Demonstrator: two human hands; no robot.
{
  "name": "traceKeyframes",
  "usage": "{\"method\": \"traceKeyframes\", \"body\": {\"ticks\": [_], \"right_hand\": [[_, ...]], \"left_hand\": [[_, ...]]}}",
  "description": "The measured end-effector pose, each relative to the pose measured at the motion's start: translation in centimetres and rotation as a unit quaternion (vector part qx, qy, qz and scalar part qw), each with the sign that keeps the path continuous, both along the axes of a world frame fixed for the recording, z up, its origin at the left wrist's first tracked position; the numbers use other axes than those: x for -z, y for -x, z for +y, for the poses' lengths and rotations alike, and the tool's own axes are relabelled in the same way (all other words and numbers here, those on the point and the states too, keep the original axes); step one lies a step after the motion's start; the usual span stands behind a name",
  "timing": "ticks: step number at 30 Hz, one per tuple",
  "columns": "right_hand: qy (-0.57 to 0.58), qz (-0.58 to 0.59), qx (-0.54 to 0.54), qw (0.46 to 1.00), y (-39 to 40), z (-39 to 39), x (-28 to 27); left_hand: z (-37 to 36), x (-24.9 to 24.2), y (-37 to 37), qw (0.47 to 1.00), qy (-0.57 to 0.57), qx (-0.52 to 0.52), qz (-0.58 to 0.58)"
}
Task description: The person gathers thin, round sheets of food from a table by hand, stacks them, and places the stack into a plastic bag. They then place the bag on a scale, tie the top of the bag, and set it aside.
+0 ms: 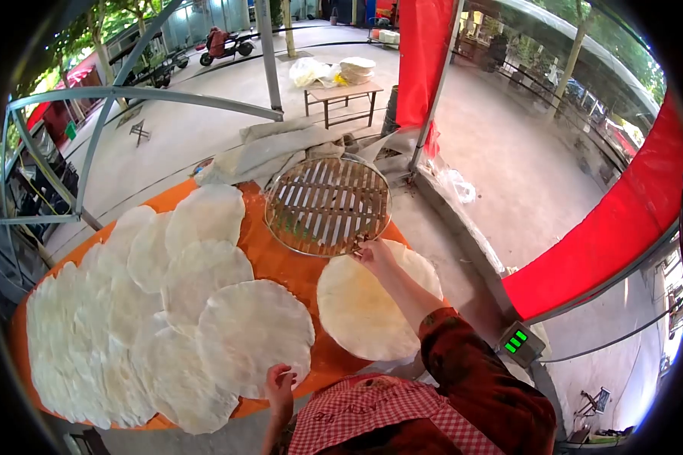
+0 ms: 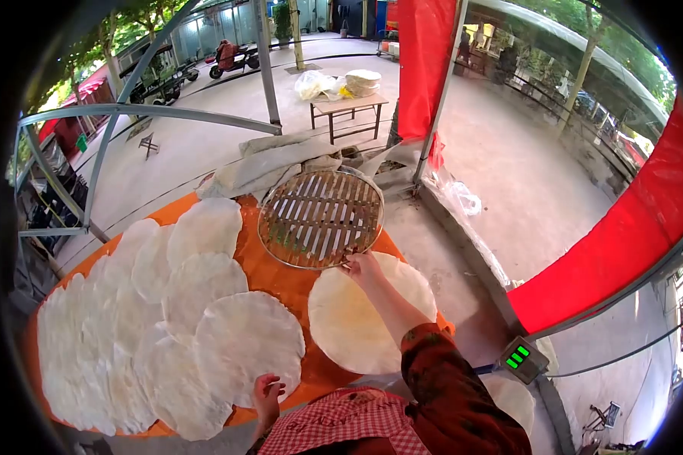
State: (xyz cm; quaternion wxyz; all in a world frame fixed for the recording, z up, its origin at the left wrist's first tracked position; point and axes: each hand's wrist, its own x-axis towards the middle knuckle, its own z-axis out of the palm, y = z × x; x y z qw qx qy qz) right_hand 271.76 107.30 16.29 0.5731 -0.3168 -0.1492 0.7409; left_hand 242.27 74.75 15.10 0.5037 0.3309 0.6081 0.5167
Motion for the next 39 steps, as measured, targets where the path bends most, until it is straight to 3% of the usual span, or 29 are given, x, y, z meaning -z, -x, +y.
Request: {"method": "traceKeyframes", "body": {"ticks": [7,10,12,14,15,16,17,19,21,23,25,27,29,34,39], "right_hand": [[0.076,-0.009,0.025,0.997,3.1,3.7,5.5],[0.202,-0.062,-0.019,0.977,2.6,4.6,6.2],[0.193,-0.083,-0.053,0.976,1.5,4.9,7.8],[0.135,-0.163,-0.096,0.973,-0.6,3.0,6.1],[0.096,-0.216,-0.126,0.964,-2.4,2.4,6.8],[0.155,-0.297,-0.116,0.935,-3.6,1.5,5.3],[0.122,-0.277,-0.039,0.952,-4.4,-2.2,0.3],[0.022,-0.342,0.082,0.936,-7.9,-6.9,-1.9],[0.03,-0.452,0.239,0.859,-11.8,-11.9,-0.9],[0.039,-0.562,0.362,0.743,-16.7,-18.0,3.3],[0.129,-0.587,0.406,0.688,-18.9,-24.1,7.2],[0.256,-0.498,0.331,0.76,-18.0,-28.7,10.8],[0.359,-0.272,0.229,0.863,-13.9,-29.5,5.4],[0.309,-0.17,0.225,0.908,-10.5,-29.1,7.8],[0.29,-0.136,0.217,0.922,-9.8,-28.6,6.8]], "left_hand": [[2.5,0.0,-0.1,0.998,0.007,0.034,-0.057],[4.8,0.9,-1.2,0.995,0.025,0.083,-0.051],[6.3,1.3,-2.0,0.99,0.05,0.123,-0.04],[8.1,0.6,-3.4,0.985,-0.01,0.149,0.085],[8.9,0.8,-4.0,0.987,0.007,0.149,0.054],[9.5,1.2,-4.5,0.988,0.024,0.148,0.023],[10.3,0.7,-5.0,0.989,0.013,0.145,0.015],[12.1,0.8,-6.0,0.99,-0.015,0.138,0.011],[13.7,2.0,-6.1,0.99,-0.034,0.135,0.02],[15.9,2.4,-6.1,0.987,-0.021,0.146,0.069],[18.2,2.9,-6.3,0.984,-0.011,0.142,0.103],[20.3,3.7,-6.7,0.984,0.001,0.13,0.124],[22.5,5.6,-6.9,0.974,0.003,0.155,0.166],[25.2,6.9,-7.8,0.95,0.032,0.188,0.248],[25.5,7.1,-7.9,0.951,0.034,0.206,0.229]]}}
